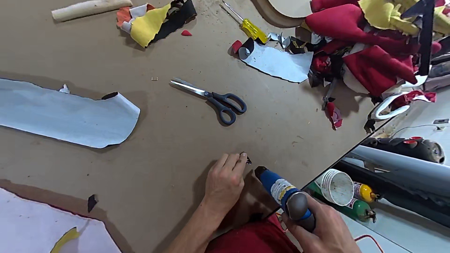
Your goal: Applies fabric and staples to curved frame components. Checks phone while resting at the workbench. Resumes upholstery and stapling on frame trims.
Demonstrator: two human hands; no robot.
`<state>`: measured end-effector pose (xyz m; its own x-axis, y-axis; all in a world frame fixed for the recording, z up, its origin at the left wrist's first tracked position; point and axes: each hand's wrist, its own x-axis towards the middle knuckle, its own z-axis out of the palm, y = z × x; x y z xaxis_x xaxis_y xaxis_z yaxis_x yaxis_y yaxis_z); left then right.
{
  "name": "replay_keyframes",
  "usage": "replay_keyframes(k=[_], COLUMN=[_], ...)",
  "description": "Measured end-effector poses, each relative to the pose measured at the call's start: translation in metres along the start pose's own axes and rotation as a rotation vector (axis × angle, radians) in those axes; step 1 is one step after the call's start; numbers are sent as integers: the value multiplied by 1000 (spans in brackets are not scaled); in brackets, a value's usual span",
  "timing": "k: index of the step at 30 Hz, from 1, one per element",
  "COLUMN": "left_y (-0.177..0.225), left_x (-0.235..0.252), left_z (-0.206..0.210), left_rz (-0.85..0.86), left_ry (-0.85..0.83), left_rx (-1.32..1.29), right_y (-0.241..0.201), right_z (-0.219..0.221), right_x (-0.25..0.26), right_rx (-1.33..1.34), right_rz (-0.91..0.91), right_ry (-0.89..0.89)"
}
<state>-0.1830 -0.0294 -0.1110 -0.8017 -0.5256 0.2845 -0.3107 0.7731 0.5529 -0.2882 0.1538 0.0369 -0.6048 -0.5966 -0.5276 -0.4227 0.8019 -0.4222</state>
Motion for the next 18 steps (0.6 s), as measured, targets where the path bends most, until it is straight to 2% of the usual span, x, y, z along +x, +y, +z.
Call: replay_keyframes(k=[9, 18], left_y=[-3, 0], left_x=[5, 9], left_z=[1, 0], left_rz=[-205, -290], left_ry=[36, -15], left_rx=[-173, -151], right_y=[-16, -29], right_z=[-5, -8], right_x=[15, 24], right_rx=[-32, -121], right_rz=[-107, -148], right_ry=[-29, -37])
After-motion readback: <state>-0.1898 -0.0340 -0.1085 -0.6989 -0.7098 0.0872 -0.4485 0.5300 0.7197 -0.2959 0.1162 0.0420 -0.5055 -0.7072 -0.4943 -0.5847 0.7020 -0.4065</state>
